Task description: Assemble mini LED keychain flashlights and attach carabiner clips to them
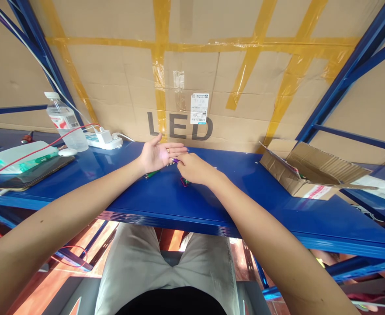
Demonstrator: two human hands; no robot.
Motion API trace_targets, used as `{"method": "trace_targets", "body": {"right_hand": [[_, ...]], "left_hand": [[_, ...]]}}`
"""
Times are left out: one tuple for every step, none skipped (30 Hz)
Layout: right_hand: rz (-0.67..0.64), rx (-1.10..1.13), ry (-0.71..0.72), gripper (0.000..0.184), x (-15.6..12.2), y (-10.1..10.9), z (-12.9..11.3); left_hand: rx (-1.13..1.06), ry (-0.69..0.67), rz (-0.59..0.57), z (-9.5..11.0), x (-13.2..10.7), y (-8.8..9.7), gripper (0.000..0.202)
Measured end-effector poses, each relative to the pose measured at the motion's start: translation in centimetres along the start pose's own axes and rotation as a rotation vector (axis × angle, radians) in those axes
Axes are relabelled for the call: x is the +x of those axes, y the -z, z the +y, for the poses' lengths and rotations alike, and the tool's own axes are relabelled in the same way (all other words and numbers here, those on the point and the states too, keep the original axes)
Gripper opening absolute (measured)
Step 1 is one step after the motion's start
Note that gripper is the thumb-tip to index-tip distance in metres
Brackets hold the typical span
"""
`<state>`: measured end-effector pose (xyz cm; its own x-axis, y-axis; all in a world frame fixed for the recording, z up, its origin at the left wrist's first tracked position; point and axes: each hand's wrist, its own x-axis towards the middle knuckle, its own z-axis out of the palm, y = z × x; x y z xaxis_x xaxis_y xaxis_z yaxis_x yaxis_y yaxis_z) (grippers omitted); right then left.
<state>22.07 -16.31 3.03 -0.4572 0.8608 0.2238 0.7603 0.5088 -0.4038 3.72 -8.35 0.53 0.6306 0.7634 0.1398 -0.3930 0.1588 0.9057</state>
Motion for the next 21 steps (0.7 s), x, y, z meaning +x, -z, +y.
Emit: {"method": "trace_targets", "body": {"right_hand": [[-0.003,0.006,0.002,0.029,0.00,0.00,0.00],[-0.002,0.010,0.005,0.029,0.01,-0.01,0.01],[-0.001,0.012,0.009,0.029,0.03,-0.02,0.02],[-0.001,0.008,0.007,0.029,0.05,-0.04,0.04],[0.000,0.001,0.001,0.029,0.08,-0.06,0.07],[-0.001,-0.005,-0.007,0.030,0.09,-0.07,0.08],[0.000,-0.009,-0.014,0.030,0.10,-0.08,0.10],[0.003,-0.006,-0.015,0.029,0.10,-0.08,0.10],[0.007,0.004,-0.010,0.029,0.09,-0.08,0.09],[0.012,0.018,0.000,0.029,0.07,-0.09,0.07],[0.016,0.033,0.012,0.028,0.04,-0.09,0.04],[0.020,0.044,0.022,0.028,0.01,-0.12,-0.01],[0.027,0.047,0.027,0.028,-0.02,-0.15,-0.06],[0.037,0.043,0.027,0.027,-0.04,-0.20,-0.11],[0.051,0.033,0.025,0.025,-0.04,-0.26,-0.16],[0.070,0.022,0.021,0.024,-0.03,-0.33,-0.19],[0.092,0.013,0.016,0.023,0.00,-0.39,-0.20],[0.117,0.011,0.011,0.023,0.06,-0.45,-0.18],[0.141,0.017,0.005,0.024,0.12,-0.51,-0.13],[0.165,0.028,-0.002,0.024,0.20,-0.55,-0.05],[0.186,0.041,-0.013,0.024,0.28,-0.59,0.05]], "left_hand": [[-0.002,0.002,0.001,0.01,0.00,-0.02,0.076],[-0.003,0.004,0.003,0.02,-0.01,-0.04,0.076],[-0.002,0.005,0.004,0.03,-0.01,-0.05,0.077],[-0.001,0.007,0.007,0.03,-0.01,-0.06,0.077],[0.000,0.009,0.009,0.04,0.00,-0.06,0.077],[0.000,0.010,0.011,0.03,0.00,-0.05,0.077],[0.000,0.011,0.011,0.03,0.01,-0.04,0.077],[-0.001,0.011,0.010,0.02,0.03,-0.03,0.078],[-0.003,0.010,0.008,0.00,0.04,-0.03,0.078],[-0.004,0.008,0.004,-0.01,0.05,-0.04,0.078],[-0.005,0.006,0.001,-0.03,0.05,-0.05,0.078],[-0.006,0.004,-0.002,-0.04,0.05,-0.07,0.079],[-0.006,0.002,-0.004,-0.05,0.05,-0.09,0.079],[-0.006,0.001,-0.005,-0.06,0.05,-0.11,0.080],[-0.006,0.000,-0.005,-0.07,0.06,-0.12,0.080],[-0.006,0.000,-0.005,-0.07,0.08,-0.11,0.080],[-0.007,0.002,-0.004,-0.08,0.12,-0.10,0.081],[-0.010,0.003,-0.005,-0.09,0.16,-0.07,0.080],[-0.014,0.004,-0.006,-0.10,0.21,-0.03,0.080],[-0.020,0.006,-0.008,-0.11,0.27,0.02,0.080],[-0.027,0.007,-0.009,-0.12,0.32,0.06,0.080]]}}
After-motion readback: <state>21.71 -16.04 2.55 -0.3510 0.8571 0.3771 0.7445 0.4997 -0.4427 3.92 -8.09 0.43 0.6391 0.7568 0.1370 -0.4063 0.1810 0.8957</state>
